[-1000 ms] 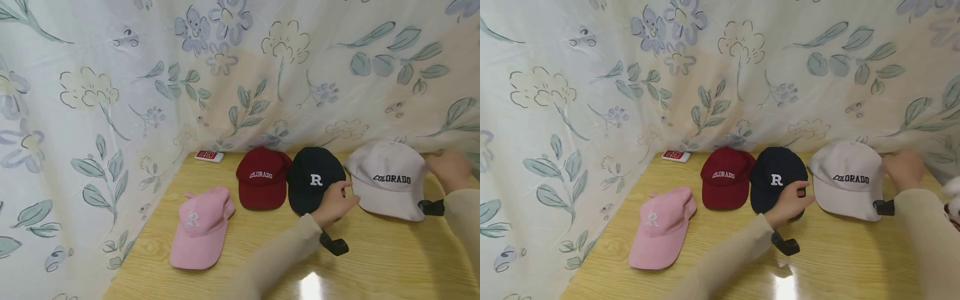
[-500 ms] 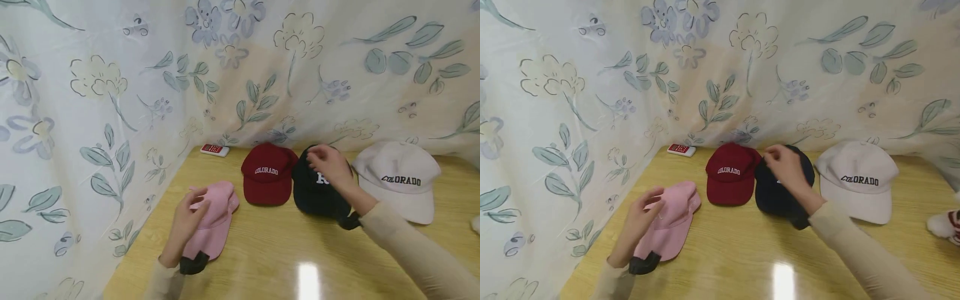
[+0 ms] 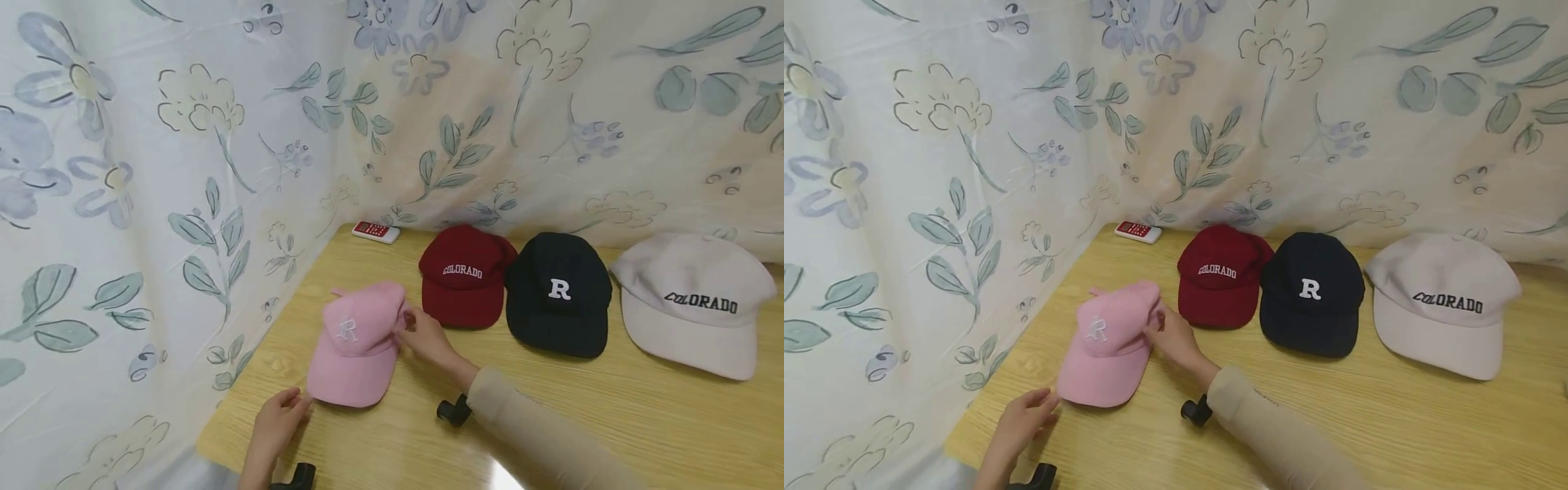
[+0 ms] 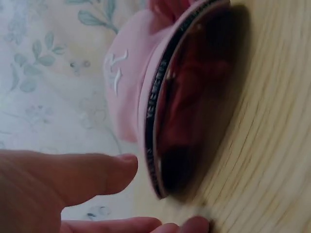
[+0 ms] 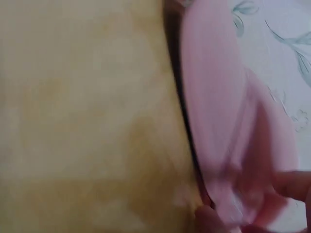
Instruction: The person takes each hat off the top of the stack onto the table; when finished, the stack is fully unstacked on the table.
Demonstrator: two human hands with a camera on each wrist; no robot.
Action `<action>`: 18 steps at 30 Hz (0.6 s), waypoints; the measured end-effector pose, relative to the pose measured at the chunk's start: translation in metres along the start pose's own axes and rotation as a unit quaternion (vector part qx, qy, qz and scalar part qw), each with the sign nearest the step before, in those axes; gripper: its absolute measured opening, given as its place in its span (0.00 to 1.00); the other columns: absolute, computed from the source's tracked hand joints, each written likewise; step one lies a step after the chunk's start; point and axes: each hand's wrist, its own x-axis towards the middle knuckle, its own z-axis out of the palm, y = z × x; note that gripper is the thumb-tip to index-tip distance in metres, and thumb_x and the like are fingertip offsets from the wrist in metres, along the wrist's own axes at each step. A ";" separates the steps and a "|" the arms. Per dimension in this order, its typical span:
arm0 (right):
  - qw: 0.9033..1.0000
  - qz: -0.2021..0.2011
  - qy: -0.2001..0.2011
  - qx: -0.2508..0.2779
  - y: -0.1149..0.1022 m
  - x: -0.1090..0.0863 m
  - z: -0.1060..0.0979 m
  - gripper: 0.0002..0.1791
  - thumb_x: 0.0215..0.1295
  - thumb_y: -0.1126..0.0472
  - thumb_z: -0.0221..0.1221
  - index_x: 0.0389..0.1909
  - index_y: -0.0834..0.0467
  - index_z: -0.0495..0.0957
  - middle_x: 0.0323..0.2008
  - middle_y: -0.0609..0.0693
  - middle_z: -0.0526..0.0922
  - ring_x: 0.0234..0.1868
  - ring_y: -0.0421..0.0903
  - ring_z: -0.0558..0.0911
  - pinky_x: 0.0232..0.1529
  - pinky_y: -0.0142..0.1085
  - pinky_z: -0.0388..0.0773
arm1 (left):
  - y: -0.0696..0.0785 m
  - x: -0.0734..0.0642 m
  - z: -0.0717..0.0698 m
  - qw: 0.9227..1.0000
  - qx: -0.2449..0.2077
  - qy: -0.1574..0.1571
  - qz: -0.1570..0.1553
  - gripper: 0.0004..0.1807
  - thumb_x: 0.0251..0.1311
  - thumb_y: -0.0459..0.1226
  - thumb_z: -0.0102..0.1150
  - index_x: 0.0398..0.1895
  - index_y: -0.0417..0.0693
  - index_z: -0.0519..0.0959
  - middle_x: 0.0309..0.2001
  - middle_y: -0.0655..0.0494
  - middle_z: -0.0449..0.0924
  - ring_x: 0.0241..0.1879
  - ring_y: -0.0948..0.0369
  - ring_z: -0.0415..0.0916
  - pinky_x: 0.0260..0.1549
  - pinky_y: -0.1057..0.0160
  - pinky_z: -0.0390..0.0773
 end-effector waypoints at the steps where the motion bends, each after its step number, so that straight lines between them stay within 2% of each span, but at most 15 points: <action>1: 1.000 0.004 0.003 0.010 0.000 -0.001 0.003 0.26 0.60 0.59 0.59 0.56 0.68 0.68 0.48 0.62 0.75 0.41 0.54 0.77 0.42 0.42 0.74 | -0.001 0.001 0.003 0.999 -0.034 -0.005 -0.007 0.29 0.59 0.40 0.58 0.54 0.22 0.67 0.44 0.36 0.76 0.34 0.55 0.80 0.31 0.61 0.78; 3: 0.999 0.016 0.008 0.033 0.000 -0.001 0.007 0.29 0.59 0.60 0.58 0.58 0.70 0.64 0.51 0.64 0.72 0.39 0.54 0.76 0.41 0.41 0.73 | -0.001 0.003 0.008 0.995 -0.094 -0.011 -0.018 0.28 0.59 0.37 0.58 0.55 0.23 0.66 0.44 0.36 0.77 0.31 0.57 0.80 0.27 0.63 0.79; 5: 0.995 0.049 0.009 0.091 -0.001 0.000 0.012 0.30 0.60 0.61 0.58 0.60 0.69 0.62 0.50 0.64 0.71 0.37 0.53 0.76 0.38 0.41 0.76 | -0.002 0.006 0.012 0.990 -0.137 -0.016 -0.022 0.26 0.59 0.35 0.57 0.56 0.23 0.66 0.42 0.39 0.78 0.30 0.58 0.80 0.26 0.63 0.79; 7: 0.986 0.075 0.014 0.146 0.000 0.003 0.015 0.29 0.59 0.64 0.58 0.59 0.69 0.62 0.46 0.63 0.73 0.37 0.50 0.76 0.38 0.41 0.77 | -0.003 0.009 0.014 0.986 -0.166 -0.013 -0.027 0.25 0.60 0.33 0.55 0.56 0.23 0.66 0.38 0.44 0.80 0.29 0.60 0.79 0.26 0.65 0.79; 10: 0.966 0.117 0.027 0.231 0.001 0.008 0.020 0.26 0.56 0.70 0.57 0.57 0.69 0.64 0.37 0.59 0.72 0.33 0.47 0.76 0.36 0.42 0.79 | -0.004 0.012 0.017 0.977 -0.210 -0.009 -0.041 0.24 0.61 0.32 0.53 0.56 0.23 0.65 0.34 0.50 0.79 0.28 0.62 0.78 0.28 0.66 0.79; 11: 0.961 0.126 0.034 0.243 0.002 0.010 0.021 0.25 0.55 0.71 0.57 0.55 0.69 0.65 0.35 0.58 0.72 0.31 0.46 0.75 0.35 0.41 0.79 | -0.005 0.013 0.017 0.973 -0.224 -0.008 -0.046 0.24 0.61 0.32 0.53 0.57 0.24 0.64 0.33 0.51 0.79 0.28 0.62 0.78 0.29 0.66 0.79; 14: 0.959 0.139 0.055 0.242 0.002 0.014 0.023 0.22 0.54 0.72 0.56 0.51 0.69 0.68 0.33 0.56 0.72 0.29 0.43 0.74 0.32 0.36 0.78 | -0.005 0.015 0.020 0.962 -0.266 -0.009 -0.065 0.25 0.62 0.31 0.52 0.59 0.25 0.63 0.33 0.53 0.77 0.30 0.63 0.78 0.31 0.67 0.79; 18: 0.967 0.132 0.091 0.197 -0.001 0.020 0.022 0.15 0.56 0.69 0.58 0.45 0.68 0.75 0.32 0.56 0.77 0.27 0.41 0.75 0.28 0.33 0.77 | 0.000 0.020 0.020 0.949 -0.305 -0.015 -0.073 0.25 0.62 0.31 0.51 0.60 0.27 0.61 0.35 0.54 0.76 0.31 0.63 0.77 0.32 0.67 0.79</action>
